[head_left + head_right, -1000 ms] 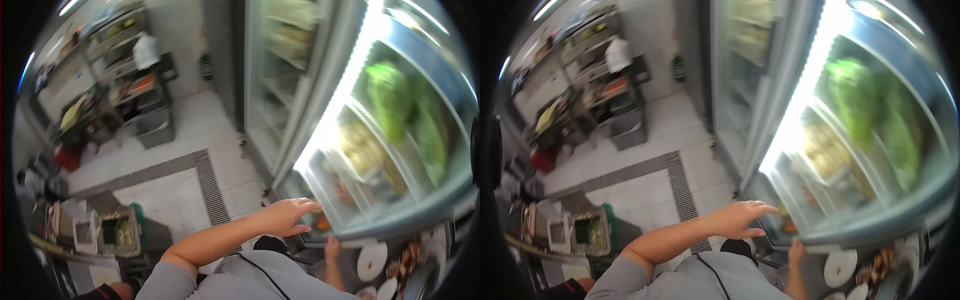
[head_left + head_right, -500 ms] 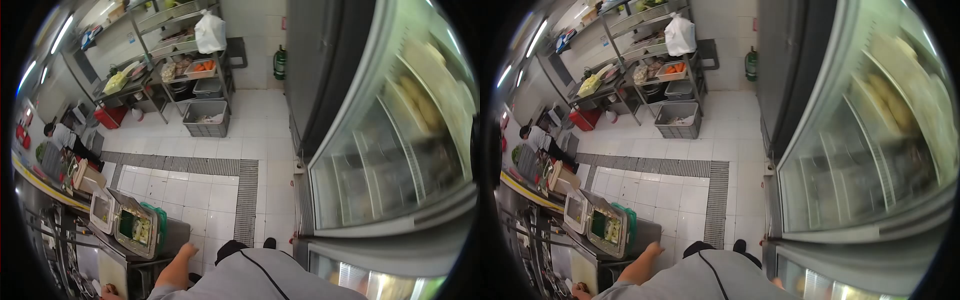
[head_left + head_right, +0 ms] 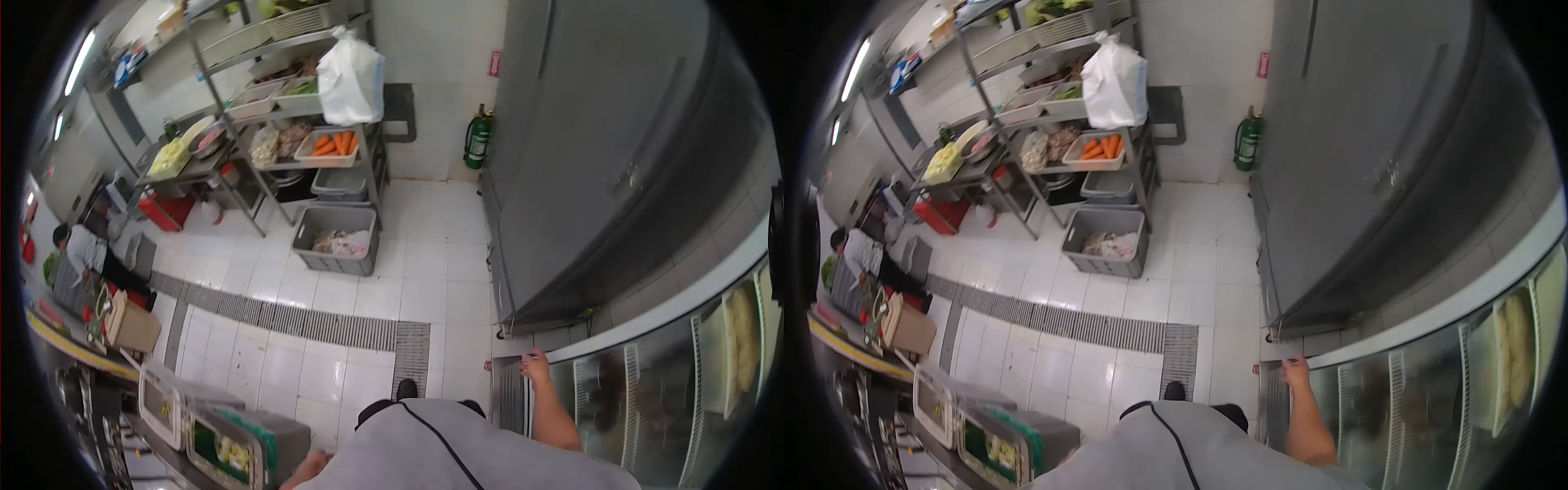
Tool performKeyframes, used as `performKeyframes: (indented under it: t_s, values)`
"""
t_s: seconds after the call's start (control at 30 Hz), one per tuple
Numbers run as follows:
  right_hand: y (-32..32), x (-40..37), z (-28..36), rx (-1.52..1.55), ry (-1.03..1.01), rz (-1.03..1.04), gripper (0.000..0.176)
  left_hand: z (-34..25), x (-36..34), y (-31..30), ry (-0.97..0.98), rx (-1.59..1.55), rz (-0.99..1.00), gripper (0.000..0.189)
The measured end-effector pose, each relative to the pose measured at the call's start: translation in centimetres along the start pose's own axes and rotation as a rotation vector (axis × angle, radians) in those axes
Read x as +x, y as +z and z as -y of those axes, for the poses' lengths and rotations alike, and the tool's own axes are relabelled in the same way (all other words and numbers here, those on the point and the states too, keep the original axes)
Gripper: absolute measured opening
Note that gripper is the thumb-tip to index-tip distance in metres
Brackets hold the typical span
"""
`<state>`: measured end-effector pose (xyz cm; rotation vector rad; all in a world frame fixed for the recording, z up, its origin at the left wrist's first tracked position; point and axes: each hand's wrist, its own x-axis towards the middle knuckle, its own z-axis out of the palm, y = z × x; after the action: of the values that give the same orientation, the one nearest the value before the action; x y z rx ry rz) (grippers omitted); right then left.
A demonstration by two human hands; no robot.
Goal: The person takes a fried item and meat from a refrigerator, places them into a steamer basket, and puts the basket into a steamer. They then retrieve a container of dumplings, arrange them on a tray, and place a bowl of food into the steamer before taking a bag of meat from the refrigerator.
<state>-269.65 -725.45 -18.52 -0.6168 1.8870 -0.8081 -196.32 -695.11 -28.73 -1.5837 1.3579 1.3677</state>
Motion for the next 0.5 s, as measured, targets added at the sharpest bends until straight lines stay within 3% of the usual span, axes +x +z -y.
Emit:
performKeyframes:
  t_s: [0.03,0.07,0.1,0.13,0.17,0.23,0.27,0.33,0.4,0.47,0.5]
  values:
    - [-0.5,1.6,2.2,0.088,-0.016,-0.074,0.063,-1.8,1.9,-6.4,-0.074,0.311,-0.408,0.076]
    - [-1.0,2.9,3.8,0.172,-0.028,-0.148,0.071,-3.0,3.3,-12.9,-0.155,-0.307,-0.595,0.081]
    - [-1.1,3.3,6.0,0.182,-0.015,-0.164,0.071,-5.6,4.4,-21.1,-0.052,-0.325,-0.744,0.079]
    - [-1.2,3.7,8.8,0.242,-0.029,-0.222,0.076,-8.0,6.4,-29.2,0.018,-0.240,-0.820,0.075]
    - [-1.0,4.1,11.6,0.301,-0.045,-0.280,0.081,-14.8,1.8,-38.1,0.098,-0.417,-0.877,0.074]
    - [-0.1,6.2,15.4,0.318,-0.064,-0.309,0.085,-22.5,2.2,-51.8,0.361,-0.428,-0.997,0.071]
    - [0.5,7.6,17.5,0.323,-0.093,-0.324,0.089,-28.6,-1.2,-57.6,0.462,-0.646,-0.917,0.065]
    - [2.0,11.1,20.4,0.269,-0.128,-0.370,0.089,-36.3,-1.6,-66.9,0.686,-0.539,-0.964,0.060]
    - [2.6,18.4,18.8,-0.106,-0.263,-0.875,0.087,-43.9,-2.1,-73.1,0.839,-0.623,-0.906,0.059]
    - [4.2,16.7,21.4,-0.180,-0.102,-0.947,0.087,-50.2,-3.7,-77.3,0.922,-0.622,-0.852,0.058]
    - [3.9,16.7,21.2,-0.196,-0.129,-0.928,0.083,-53.3,-5.1,-79.4,0.943,-0.545,-0.783,0.058]
